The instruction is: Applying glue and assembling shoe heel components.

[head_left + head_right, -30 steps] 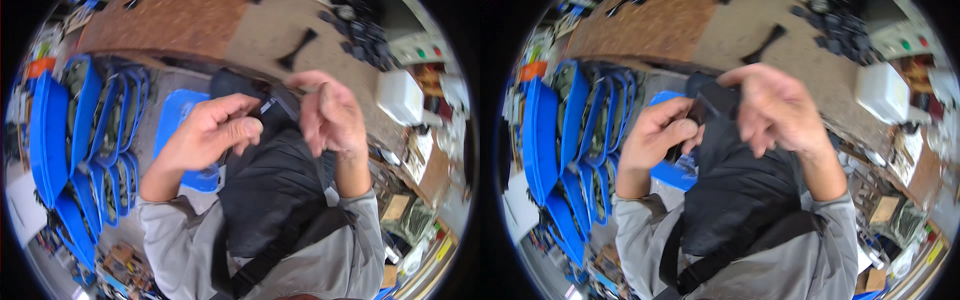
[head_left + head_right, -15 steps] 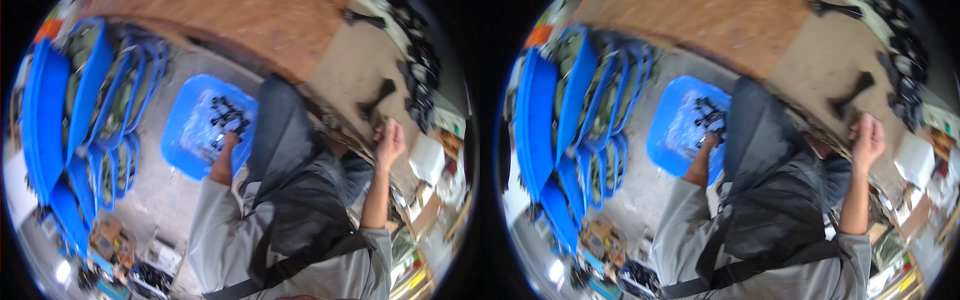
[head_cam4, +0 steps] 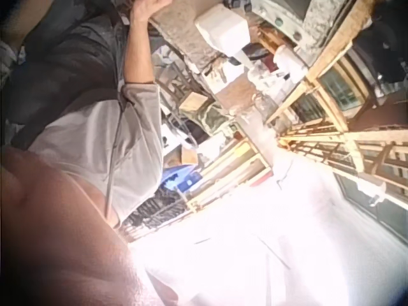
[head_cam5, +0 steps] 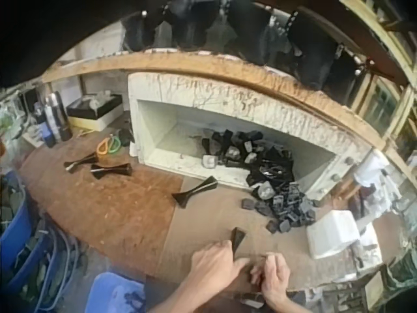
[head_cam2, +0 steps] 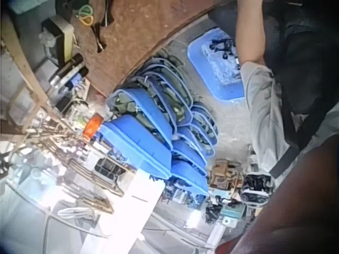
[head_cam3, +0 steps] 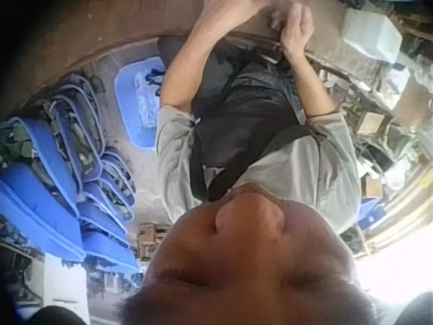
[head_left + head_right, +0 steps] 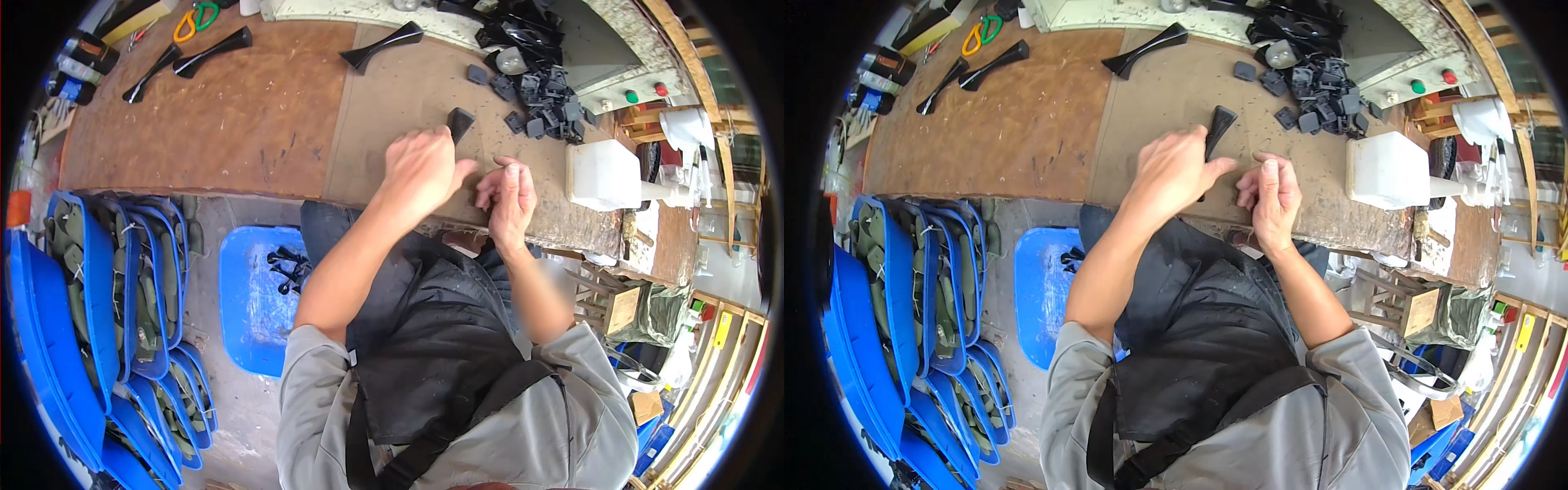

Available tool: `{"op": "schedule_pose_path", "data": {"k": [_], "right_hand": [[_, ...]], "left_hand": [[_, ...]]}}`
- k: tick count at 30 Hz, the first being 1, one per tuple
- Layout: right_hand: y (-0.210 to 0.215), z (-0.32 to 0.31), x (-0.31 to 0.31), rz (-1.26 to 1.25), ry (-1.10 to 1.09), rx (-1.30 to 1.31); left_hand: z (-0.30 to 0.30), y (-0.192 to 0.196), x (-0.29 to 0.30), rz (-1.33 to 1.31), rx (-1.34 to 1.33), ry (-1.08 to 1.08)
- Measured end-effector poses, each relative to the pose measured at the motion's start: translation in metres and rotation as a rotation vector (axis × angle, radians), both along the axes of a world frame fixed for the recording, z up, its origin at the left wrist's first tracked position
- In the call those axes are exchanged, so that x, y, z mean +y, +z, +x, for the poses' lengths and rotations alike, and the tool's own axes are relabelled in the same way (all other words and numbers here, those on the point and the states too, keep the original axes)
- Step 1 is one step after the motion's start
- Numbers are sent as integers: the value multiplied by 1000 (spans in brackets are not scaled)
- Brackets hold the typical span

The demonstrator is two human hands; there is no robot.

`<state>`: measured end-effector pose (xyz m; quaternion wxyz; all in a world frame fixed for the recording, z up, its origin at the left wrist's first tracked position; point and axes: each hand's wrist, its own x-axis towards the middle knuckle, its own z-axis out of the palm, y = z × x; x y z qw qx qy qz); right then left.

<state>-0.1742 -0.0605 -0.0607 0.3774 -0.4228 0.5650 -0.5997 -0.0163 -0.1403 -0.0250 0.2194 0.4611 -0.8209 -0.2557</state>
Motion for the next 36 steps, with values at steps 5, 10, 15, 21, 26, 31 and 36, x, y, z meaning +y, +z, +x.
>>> {"op": "schedule_pose_path", "data": {"k": [5,10,15,21,26,31,36], "right_hand": [[29,-20,-3,157,48,-318],[73,-34,7,103,837,-788],[102,-20,12,41,1050,-679],[127,4,31,8,957,-592],[125,20,30,167,882,-617],[133,36,19,333,899,-643],[130,51,15,376,929,-622]], "left_hand": [[3,11,21,-75,140,-69],[35,69,72,-432,166,-171],[46,91,92,-658,69,-186],[57,101,103,-644,47,-156],[64,84,115,-354,288,-59],[79,96,125,333,680,2],[96,95,129,841,989,-31]]}}
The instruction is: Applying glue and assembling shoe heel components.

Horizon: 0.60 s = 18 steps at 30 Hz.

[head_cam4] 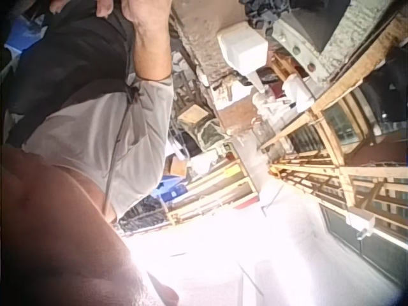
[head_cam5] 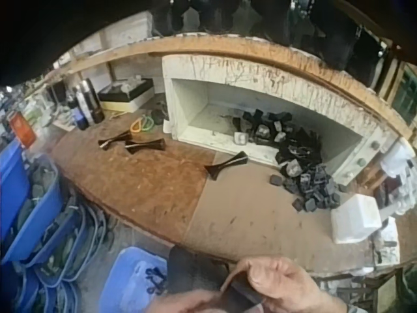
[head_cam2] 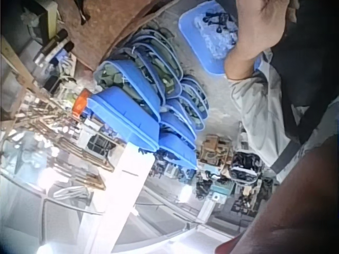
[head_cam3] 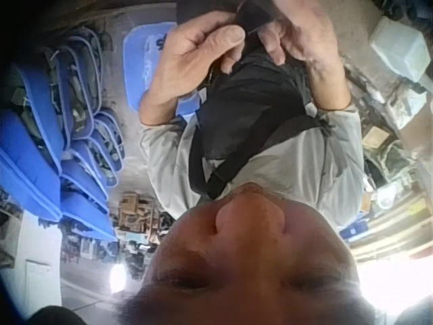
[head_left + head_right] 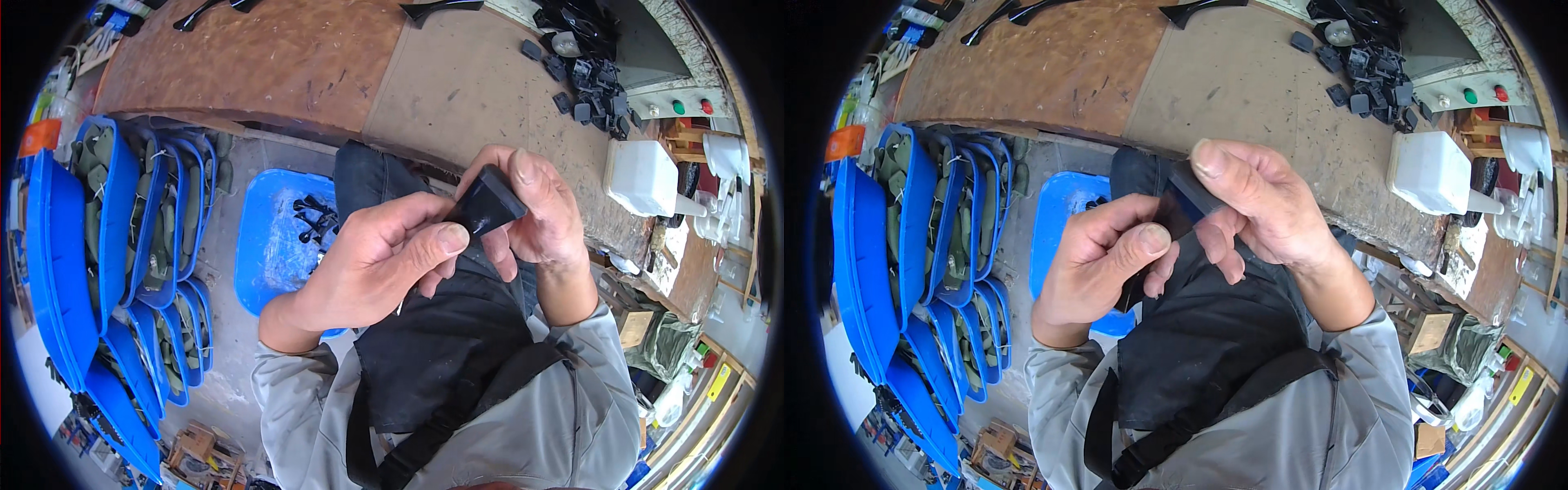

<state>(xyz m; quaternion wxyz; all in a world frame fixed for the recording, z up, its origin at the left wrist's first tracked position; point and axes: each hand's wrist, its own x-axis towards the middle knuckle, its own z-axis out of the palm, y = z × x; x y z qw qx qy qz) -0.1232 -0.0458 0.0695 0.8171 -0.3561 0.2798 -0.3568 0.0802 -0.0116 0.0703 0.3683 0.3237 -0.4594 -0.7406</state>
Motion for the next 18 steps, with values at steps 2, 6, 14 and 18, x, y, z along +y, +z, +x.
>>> {"op": "schedule_pose_path", "data": {"k": [2,6,14,18], "right_hand": [[1,6,0,19,-13,41],[-24,15,-12,28,10,228],[-127,-35,-50,-501,-577,1118],[-125,-24,-50,-566,-517,1221]], "left_hand": [[3,-1,3,72,40,46],[28,-30,5,74,-57,156],[152,-450,85,243,-1142,413],[151,-541,136,372,-1271,269]]}}
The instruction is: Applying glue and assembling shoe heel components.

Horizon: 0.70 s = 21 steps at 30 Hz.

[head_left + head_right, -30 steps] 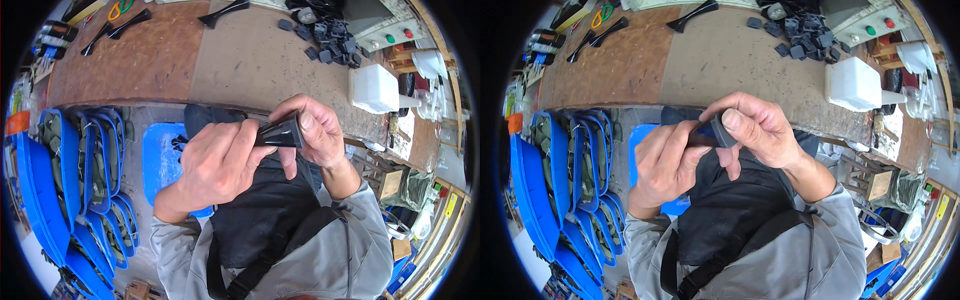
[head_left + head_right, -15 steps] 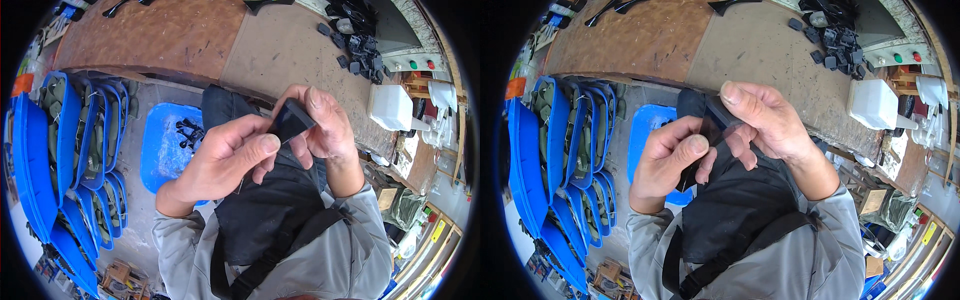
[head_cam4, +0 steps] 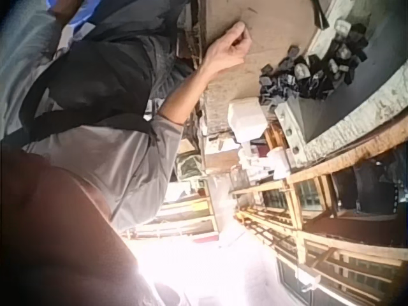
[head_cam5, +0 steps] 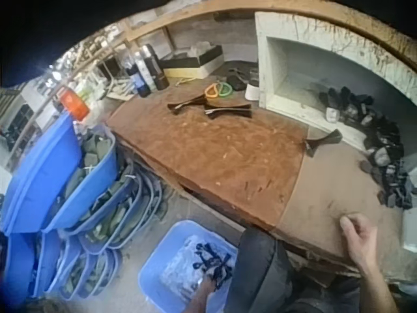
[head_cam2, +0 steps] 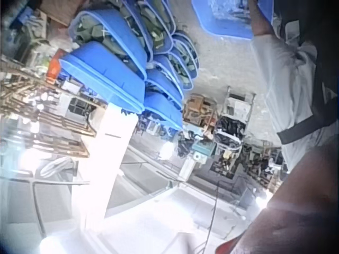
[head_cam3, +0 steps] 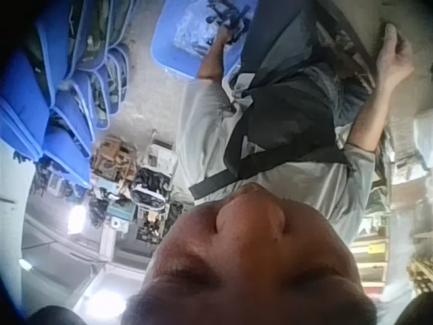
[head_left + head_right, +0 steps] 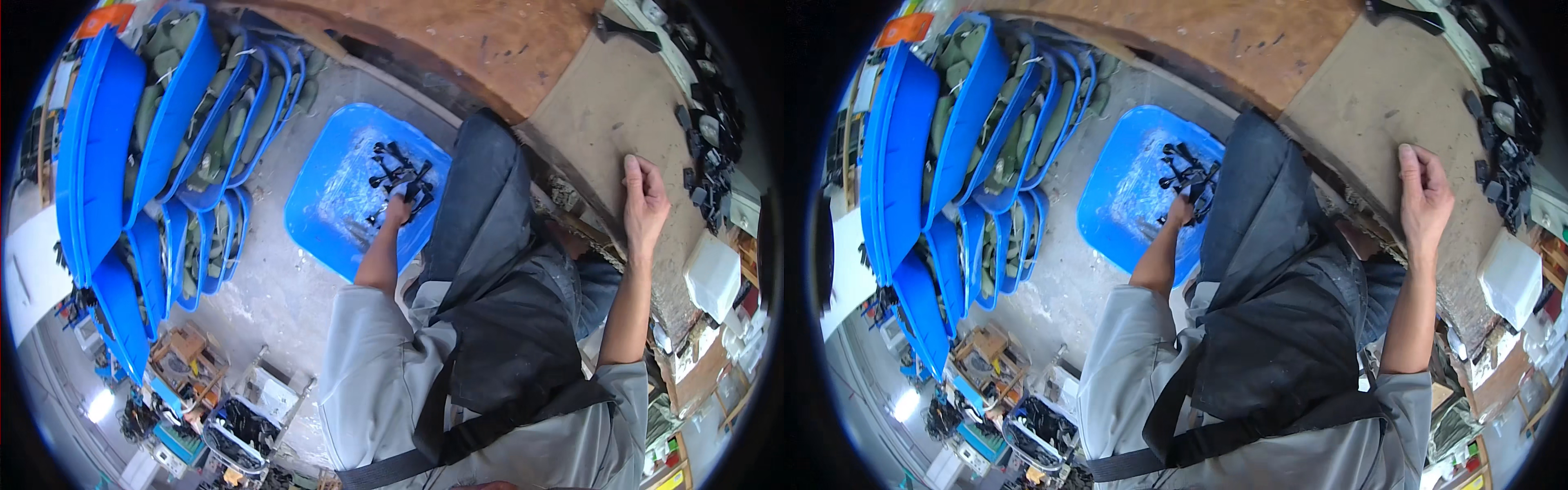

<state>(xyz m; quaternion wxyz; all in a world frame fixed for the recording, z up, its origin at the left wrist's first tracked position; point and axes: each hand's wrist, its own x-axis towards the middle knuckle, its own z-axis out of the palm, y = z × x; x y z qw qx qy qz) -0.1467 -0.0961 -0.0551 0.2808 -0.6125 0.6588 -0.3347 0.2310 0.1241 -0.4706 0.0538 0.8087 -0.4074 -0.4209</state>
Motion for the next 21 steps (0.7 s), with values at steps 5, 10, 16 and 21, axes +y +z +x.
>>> {"op": "schedule_pose_path", "data": {"k": [5,10,16,21], "right_hand": [[-6,-5,4,-6,0,88],[12,4,3,48,-13,-7],[19,4,0,48,-4,-30],[2,-12,-1,89,-16,-351]], "left_hand": [[-22,54,-50,-137,8,-11],[-54,409,-189,-375,709,-529],[-209,484,-360,-1152,-190,-718],[-232,409,-424,-1138,-369,-838]]}}
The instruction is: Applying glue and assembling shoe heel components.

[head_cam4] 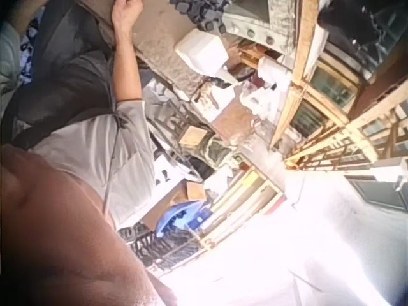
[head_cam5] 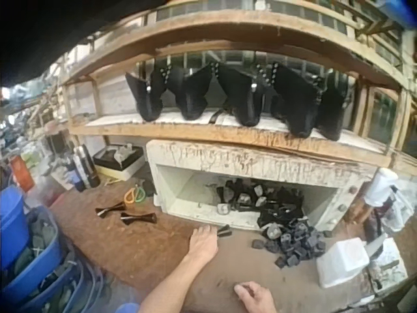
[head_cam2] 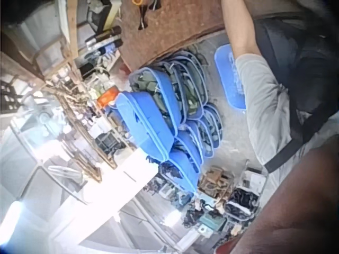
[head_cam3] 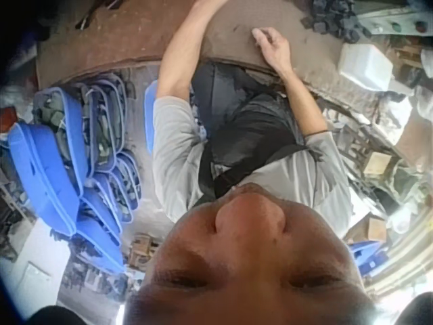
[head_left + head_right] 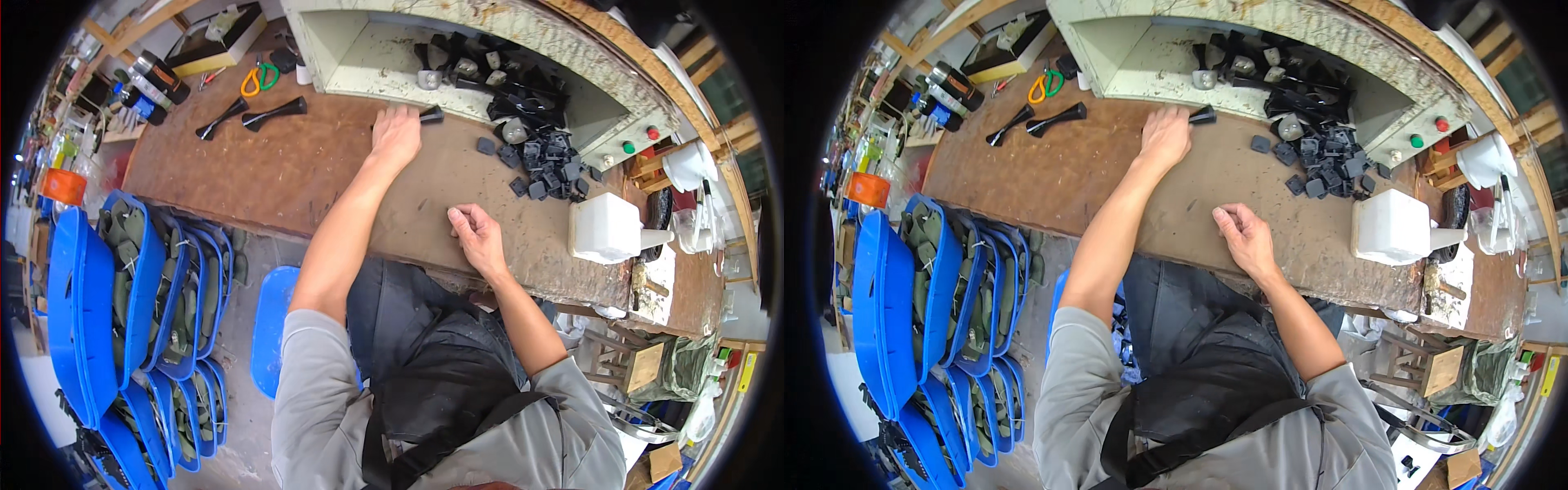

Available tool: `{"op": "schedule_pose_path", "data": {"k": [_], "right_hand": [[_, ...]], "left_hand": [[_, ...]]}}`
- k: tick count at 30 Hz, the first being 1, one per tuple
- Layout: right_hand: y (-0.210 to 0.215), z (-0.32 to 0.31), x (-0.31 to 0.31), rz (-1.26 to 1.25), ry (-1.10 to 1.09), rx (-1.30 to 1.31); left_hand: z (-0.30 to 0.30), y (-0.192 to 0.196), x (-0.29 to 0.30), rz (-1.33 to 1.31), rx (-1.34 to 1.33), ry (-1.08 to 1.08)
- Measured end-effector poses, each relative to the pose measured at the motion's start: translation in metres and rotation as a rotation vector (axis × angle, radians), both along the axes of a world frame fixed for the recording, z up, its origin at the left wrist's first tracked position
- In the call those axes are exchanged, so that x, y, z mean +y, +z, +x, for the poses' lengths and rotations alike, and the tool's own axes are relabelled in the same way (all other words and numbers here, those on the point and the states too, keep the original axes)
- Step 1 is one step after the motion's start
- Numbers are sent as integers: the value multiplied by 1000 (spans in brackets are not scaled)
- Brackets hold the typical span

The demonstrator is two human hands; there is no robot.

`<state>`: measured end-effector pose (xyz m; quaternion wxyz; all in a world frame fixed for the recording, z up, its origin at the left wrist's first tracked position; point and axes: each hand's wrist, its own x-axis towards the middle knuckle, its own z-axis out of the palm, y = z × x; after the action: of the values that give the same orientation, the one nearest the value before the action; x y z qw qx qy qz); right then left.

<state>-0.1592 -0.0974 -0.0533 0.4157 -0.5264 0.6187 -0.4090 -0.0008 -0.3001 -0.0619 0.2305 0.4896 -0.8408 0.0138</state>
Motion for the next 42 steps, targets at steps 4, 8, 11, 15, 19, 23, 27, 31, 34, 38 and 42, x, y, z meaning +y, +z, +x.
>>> {"op": "schedule_pose_path", "data": {"k": [4,8,11,15,19,23,27,31,34,38,42], "right_hand": [[23,-19,-1,81,22,-810],[78,-13,25,80,385,-1146],[97,-9,38,109,718,-1208],[119,1,59,42,841,-1223],[130,10,73,47,814,-1147],[137,26,82,42,778,-1120],[138,35,81,181,731,-1228],[130,39,80,215,831,-1304],[126,44,81,256,818,-1281],[128,51,83,333,779,-1285],[120,55,81,394,783,-1282]], "left_hand": [[14,63,109,109,289,-277],[40,123,207,-73,153,-345],[54,153,242,-212,92,-378],[59,170,266,-411,12,-397],[69,171,283,-362,43,-381],[78,167,299,-391,74,-317],[85,172,307,-240,110,-269],[89,190,320,-118,21,-200],[90,195,326,-143,-87,-146],[91,194,333,-156,-130,-78],[95,187,336,-127,-159,-22]]}}
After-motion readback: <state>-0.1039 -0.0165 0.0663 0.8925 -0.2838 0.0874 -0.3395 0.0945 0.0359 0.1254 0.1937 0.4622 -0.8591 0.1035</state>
